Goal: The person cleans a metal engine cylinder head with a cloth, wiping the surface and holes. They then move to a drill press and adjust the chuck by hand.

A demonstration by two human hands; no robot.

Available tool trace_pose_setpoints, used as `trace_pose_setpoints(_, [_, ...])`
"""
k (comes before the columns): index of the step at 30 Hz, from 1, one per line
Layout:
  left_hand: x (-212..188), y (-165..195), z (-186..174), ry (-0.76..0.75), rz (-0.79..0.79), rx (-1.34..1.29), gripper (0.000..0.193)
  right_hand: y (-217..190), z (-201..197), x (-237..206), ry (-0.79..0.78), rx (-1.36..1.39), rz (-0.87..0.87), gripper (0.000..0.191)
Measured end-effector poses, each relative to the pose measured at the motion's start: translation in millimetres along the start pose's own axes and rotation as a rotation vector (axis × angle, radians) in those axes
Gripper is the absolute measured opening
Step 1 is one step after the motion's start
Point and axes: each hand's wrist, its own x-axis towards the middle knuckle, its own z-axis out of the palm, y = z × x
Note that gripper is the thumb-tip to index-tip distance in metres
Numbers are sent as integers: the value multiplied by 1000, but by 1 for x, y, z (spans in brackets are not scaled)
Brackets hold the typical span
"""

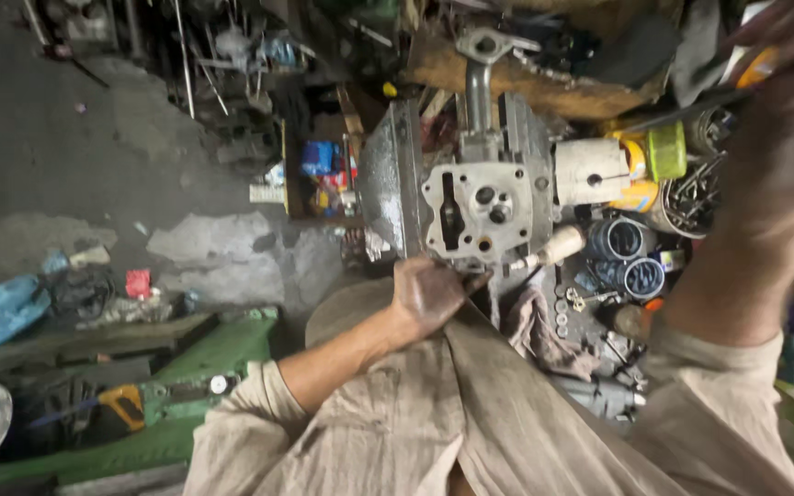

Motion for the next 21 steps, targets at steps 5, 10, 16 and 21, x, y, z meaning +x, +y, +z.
trace_pose_setpoints(5, [-4, 9, -3, 173, -45, 23, 22, 20, -16, -18, -361, -123, 237, 34])
trace_pose_setpoints(10, [-9, 15, -22, -140, -49, -64, 9, 28, -32, -26, -349, -436, 258, 50])
trace_pose_setpoints(16, [-11, 20, -34, 6, -122, 87, 12, 79, -41, -42, -841, -1334, 290, 24])
trace_pose_setpoints(21, [-5, 48, -58, -784, 57, 293, 50, 112, -65, -71, -773, -1317, 272, 18])
